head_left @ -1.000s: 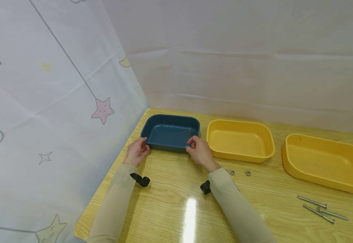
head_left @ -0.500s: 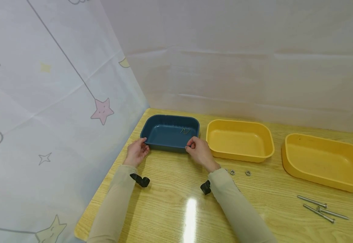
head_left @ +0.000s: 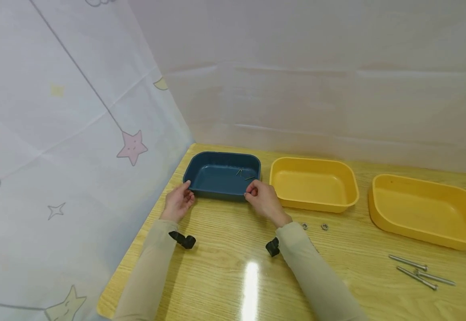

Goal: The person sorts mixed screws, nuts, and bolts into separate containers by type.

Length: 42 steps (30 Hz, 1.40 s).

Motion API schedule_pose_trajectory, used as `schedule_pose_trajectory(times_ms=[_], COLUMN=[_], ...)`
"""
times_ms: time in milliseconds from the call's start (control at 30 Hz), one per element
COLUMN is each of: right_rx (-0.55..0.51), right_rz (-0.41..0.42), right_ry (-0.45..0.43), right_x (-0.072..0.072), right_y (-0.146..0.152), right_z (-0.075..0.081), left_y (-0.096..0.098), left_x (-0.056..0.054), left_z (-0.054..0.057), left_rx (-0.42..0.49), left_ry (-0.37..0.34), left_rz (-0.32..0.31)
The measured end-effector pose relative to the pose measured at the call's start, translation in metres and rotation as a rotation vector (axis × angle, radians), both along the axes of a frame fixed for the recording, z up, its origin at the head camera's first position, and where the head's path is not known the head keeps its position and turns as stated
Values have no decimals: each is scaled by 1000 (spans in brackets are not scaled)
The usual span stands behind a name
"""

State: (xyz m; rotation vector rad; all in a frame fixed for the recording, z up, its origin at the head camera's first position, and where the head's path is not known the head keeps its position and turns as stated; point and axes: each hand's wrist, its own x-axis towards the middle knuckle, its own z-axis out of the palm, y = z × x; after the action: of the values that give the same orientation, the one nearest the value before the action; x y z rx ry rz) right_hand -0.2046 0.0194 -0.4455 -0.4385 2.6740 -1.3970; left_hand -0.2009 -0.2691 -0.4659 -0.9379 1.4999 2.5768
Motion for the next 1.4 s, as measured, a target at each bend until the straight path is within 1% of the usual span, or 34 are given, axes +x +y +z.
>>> schedule_pose_trajectory(times_ms=[100,167,233,333,433,533,600,667,733,833,900,1000,1100,1233,1333,1400], right_rx=[0,-4,-6,-22,-37,-50,-54,-54,-52,-60,-60,-55,-37,-44,-78,-108], right_rz=[8,13,15,8,-6,-19,-32,-42,-54,-61,-64,-64,-65,-74,-90,-102], right_ry=[6,20,44,81,121,164,191,218,246,291,318,348,378,427,466,480], right_x=[1,3,5,8,10,11,12,13,15,18,20,24,27,29,31,33], right_y=[1,3,6,12,22,32,39,46,54,66,74,85,97,114,125,132], right_z=[2,6,12,23,32,39,43,47,52,64,73,86,95,104,108,110], left_y=[-2,-2,-3,-1,5,15,24,35,47,63,74,88,103,122,137,146], left_x=[1,2,3,5,6,7,8,10,13,18,21,24,27,29,29,29], left_z=[1,2,2,2,5,11,17,25,33,43,49,53,53,46,38,33], left_rx=[35,27,-6,-119,-236,-342,-402,-462,-526,-600,-620,-602,-568,-519,-478,-456], left_ry=[3,-6,-17,-24,15,83,124,159,189,248,285,318,309,269,245,229], left_rz=[11,42,87,154,196,210,195,150,79,-65,-159,-292,-418,-598,-679,-700])
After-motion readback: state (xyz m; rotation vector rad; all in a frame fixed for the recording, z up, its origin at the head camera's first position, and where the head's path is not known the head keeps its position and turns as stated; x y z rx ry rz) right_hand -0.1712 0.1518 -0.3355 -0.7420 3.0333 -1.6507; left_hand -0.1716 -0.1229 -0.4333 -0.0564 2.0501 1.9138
